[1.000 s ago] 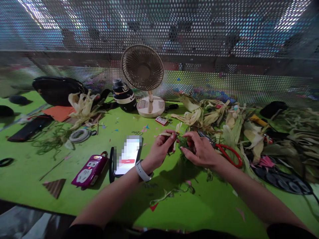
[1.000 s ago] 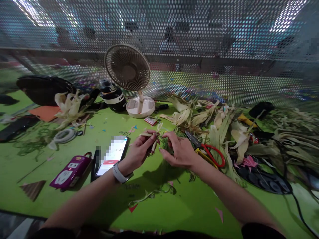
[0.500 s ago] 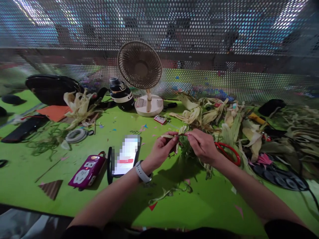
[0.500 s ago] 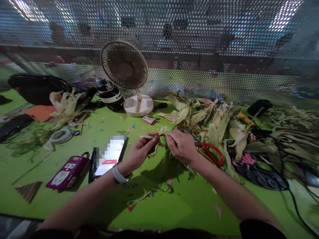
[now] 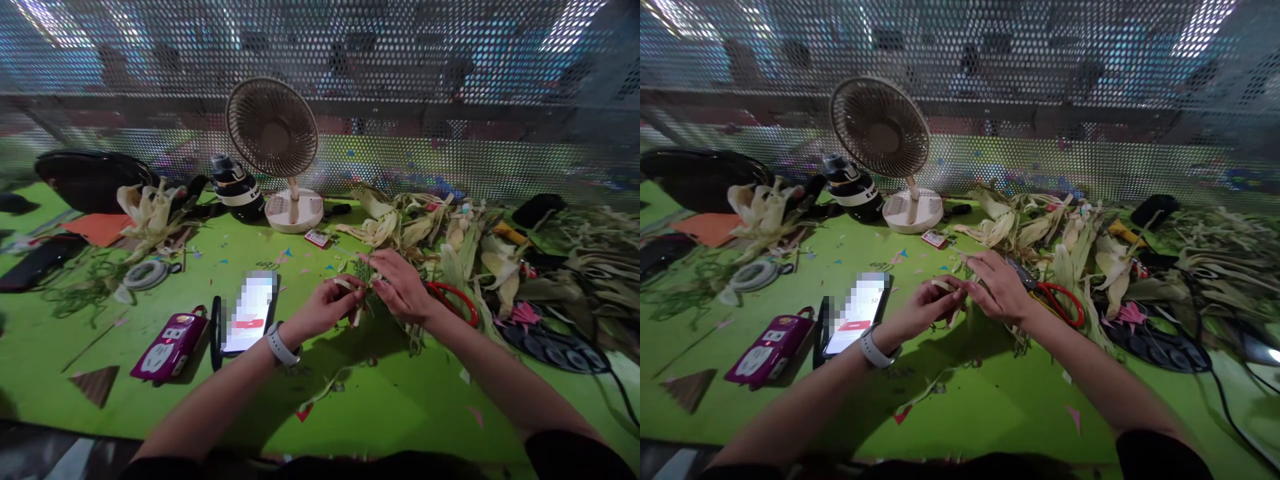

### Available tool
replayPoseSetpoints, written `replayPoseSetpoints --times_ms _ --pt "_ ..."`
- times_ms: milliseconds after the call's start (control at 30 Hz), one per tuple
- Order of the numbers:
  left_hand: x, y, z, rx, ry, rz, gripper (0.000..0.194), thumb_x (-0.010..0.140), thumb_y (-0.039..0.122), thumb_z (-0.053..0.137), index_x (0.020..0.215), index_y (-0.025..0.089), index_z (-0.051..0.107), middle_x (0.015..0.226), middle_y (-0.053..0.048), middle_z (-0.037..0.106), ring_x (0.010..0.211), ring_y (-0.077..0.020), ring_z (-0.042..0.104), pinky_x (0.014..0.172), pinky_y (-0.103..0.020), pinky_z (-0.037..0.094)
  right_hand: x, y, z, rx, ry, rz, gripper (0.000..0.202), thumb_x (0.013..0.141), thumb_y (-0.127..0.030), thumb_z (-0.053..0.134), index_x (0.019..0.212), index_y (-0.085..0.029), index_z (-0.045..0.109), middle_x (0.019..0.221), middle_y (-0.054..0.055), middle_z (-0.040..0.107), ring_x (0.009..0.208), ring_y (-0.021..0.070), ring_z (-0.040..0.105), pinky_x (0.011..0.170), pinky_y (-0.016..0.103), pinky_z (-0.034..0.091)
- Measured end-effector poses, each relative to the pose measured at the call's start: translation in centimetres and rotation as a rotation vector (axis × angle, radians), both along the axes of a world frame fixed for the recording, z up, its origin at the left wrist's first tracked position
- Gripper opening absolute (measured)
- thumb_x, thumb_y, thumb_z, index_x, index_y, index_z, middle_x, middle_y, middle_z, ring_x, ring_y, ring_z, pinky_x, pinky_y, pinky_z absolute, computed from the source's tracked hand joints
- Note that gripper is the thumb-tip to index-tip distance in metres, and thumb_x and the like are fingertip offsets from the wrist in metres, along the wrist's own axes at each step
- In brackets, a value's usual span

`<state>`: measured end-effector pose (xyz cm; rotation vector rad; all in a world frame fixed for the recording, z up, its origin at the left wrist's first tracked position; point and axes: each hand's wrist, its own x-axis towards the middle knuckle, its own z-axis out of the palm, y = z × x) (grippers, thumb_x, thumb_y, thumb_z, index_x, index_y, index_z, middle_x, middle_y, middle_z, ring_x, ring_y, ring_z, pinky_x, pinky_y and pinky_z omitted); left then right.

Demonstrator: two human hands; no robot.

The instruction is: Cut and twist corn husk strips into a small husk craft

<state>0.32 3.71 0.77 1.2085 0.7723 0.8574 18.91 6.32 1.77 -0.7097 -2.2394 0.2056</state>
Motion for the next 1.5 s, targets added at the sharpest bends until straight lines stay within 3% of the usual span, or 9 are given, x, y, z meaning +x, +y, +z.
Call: replayPoseSetpoints --times_ms 167,333,433,567,767,900,1000,1233,1500 --pt "0.2 0.3 -0.1 -0.198 -0.108 0.161 0.028 0.071 0.038 0.073 0.078 0.015 0.057 0.057 0.006 0.052 0.044 -0.0038 0.045 0.043 -0.017 0.036 -0.7 -0.4 -0.5 -0.061 0.303 -0.004 0.013 0.087 -0.023 0.055 0.093 -0.021 0.065 0.096 0.009 0.064 0.096 0.0215 0.059 0.086 0.039 0.047" --pt "0.2 0.4 -0.1 -0.306 -0.174 0.286 0.028 0.067 0.034 0.076 0.081 0.015 0.06 0.063 0.003 0.056 0.049 -0.0046 0.047 0.044 -0.016 0.036 -1.1 -0.5 -0.8 -0.729 0.649 0.031 0.024 0.086 -0.037 0.056 0.07 -0.02 0.053 0.077 0.003 0.063 0.07 0.015 0.06 0.067 0.03 0.049" --pt "0.3 0.4 -0.1 -0.292 -0.176 0.28 0.03 0.067 0.035 0.076 0.082 0.015 0.06 0.062 0.004 0.056 0.047 -0.0042 0.047 0.043 -0.017 0.035 -1.1 -0.2 -0.6 -0.937 0.683 0.07 0.026 0.082 -0.042 0.061 0.074 -0.021 0.047 0.058 -0.004 0.054 0.05 0.01 0.05 0.051 0.023 0.042" --pt "0.3 0.3 0.0 -0.276 -0.17 0.265 0.031 0.068 0.036 0.076 0.084 0.016 0.059 0.062 0.004 0.056 0.045 -0.0041 0.046 0.044 -0.017 0.036 -0.7 0.0 0.4 -0.83 0.489 -0.011 0.027 0.082 -0.044 0.061 0.089 -0.022 0.047 0.062 -0.005 0.054 0.051 0.0104 0.051 0.051 0.023 0.041" --pt "0.1 0.4 0.0 -0.278 -0.175 0.328 0.031 0.066 0.036 0.077 0.084 0.017 0.059 0.062 0.006 0.054 0.046 -0.0041 0.048 0.043 -0.017 0.036 -0.5 -0.4 1.0 -0.206 -0.197 -0.084 0.032 0.087 -0.048 0.053 0.082 -0.017 0.055 0.073 0.005 0.057 0.067 0.0159 0.051 0.062 0.028 0.039" --pt "0.2 0.4 -0.4 -0.248 -0.155 0.305 0.032 0.068 0.039 0.075 0.083 0.016 0.058 0.059 0.006 0.053 0.044 -0.0037 0.045 0.042 -0.017 0.034 -0.9 -0.6 0.2 -0.033 -0.31 -0.05 0.034 0.097 -0.036 0.035 0.075 -0.017 0.054 0.069 0.006 0.058 0.066 0.0167 0.05 0.064 0.029 0.038" --pt "0.4 0.5 -0.6 -0.205 -0.122 0.275 0.033 0.07 0.041 0.073 0.086 0.016 0.058 0.053 0.007 0.05 0.042 -0.0045 0.045 0.041 -0.017 0.031 -1.1 -0.6 0.1 -0.082 -0.215 -0.045 0.035 0.098 -0.031 0.032 0.071 -0.019 0.051 0.063 0.003 0.054 0.06 0.0144 0.046 0.058 0.026 0.035" --pt "0.6 0.1 -0.6 -0.084 0.0 0.26 0.032 0.078 0.041 0.065 0.1 0.019 0.055 0.057 0.007 0.053 0.04 -0.0054 0.048 0.039 -0.017 0.032 -0.8 -0.5 0.7 -0.513 0.079 -0.063 0.032 0.095 -0.041 0.039 0.076 -0.019 0.051 0.059 -0.003 0.045 0.054 0.0099 0.042 0.052 0.021 0.033" --pt "0.8 -0.2 -1.3 0.082 0.142 0.274 0.015 0.08 0.029 0.058 0.088 0.017 0.055 0.058 0.004 0.058 0.043 -0.0098 0.057 0.042 -0.02 0.043 -1.3 -0.9 0.3 -0.659 0.125 0.017 0.027 0.093 -0.038 0.044 0.078 -0.017 0.054 0.067 -0.001 0.051 0.063 0.0112 0.046 0.06 0.022 0.038"
